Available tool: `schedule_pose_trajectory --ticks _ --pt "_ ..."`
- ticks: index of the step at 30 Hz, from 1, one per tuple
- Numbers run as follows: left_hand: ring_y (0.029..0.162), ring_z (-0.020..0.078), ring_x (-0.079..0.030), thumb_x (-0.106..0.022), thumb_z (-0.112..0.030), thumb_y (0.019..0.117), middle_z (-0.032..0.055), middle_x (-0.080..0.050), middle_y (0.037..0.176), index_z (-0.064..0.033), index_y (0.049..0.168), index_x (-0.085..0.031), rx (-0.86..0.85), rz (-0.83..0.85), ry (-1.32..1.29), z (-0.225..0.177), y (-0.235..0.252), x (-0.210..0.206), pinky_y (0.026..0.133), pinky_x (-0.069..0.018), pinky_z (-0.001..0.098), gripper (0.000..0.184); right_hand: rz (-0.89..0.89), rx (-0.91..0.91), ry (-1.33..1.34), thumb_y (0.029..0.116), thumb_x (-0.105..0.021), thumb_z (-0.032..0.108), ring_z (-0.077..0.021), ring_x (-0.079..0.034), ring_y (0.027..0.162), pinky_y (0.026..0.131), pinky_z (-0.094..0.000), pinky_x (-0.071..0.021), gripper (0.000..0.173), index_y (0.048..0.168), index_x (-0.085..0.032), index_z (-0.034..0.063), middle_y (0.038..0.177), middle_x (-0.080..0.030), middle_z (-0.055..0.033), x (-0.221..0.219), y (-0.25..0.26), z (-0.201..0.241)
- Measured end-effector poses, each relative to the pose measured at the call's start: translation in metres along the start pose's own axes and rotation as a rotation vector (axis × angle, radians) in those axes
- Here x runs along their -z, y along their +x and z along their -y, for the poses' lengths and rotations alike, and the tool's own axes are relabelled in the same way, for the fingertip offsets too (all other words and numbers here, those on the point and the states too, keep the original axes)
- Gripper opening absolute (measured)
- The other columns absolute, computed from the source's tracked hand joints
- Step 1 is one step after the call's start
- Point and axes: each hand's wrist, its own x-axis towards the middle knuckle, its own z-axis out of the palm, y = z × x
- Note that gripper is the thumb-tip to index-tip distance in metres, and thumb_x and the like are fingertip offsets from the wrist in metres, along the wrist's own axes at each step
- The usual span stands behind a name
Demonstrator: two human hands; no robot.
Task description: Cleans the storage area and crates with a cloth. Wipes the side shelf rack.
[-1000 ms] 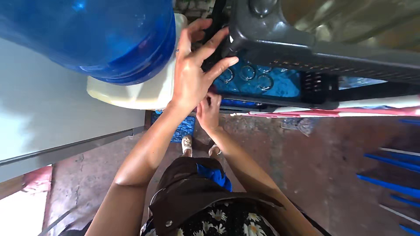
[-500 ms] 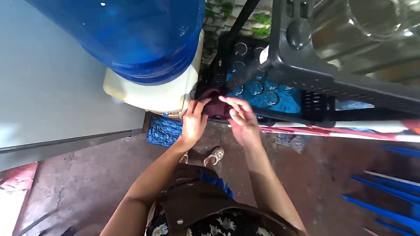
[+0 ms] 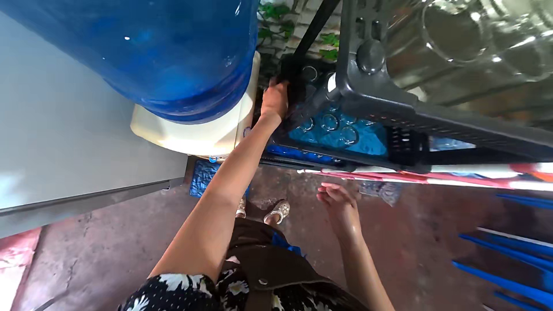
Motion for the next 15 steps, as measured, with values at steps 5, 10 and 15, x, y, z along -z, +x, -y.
schedule_pose_trajectory --ticks 5,10,15 --pt "0.136 0.0408 -0.051 -0.061 -0.004 0.0959 0.0238 -0.046 0.153 -0.0033 0.141 -0.058 0.094 -0.107 -0.145 -0.007 0.028 0.004 0.111 -0.0442 0.0535 0.046 0.069 0.029 -0.098 0.1024 -0.042 0.003 -0.0089 -0.07 0.079 0.076 -0.0257 -0.0607 0.024 0.107 -0.065 -0.0003 0.09 -0.071 -0.0014 0.012 -0.018 -0.022" --pt "0.135 0.0474 -0.05 -0.061 -0.004 0.0965 0.0296 -0.048 0.149 -0.0024 0.149 -0.047 0.126 -0.022 -0.032 -0.016 -0.013 0.021 0.109 -0.0424 0.0601 0.055 0.071 0.004 -0.133 0.1036 -0.043 0.003 -0.0066 -0.068 0.083 0.077 -0.0237 -0.0589 0.023 0.11 -0.064 -0.0032 0.096 -0.069 -0.0032 0.019 -0.026 -0.025" --pt "0.131 0.0476 -0.054 -0.063 -0.018 0.0978 0.0293 -0.055 0.142 -0.0055 0.154 -0.042 0.168 -0.117 0.005 -0.003 -0.022 0.001 0.108 -0.0424 0.0621 0.061 0.144 0.05 -0.153 0.1043 -0.043 0.004 -0.0096 -0.069 0.09 0.082 -0.0272 -0.0593 0.026 0.116 -0.064 -0.0061 0.106 -0.069 -0.0087 0.023 -0.024 -0.01"
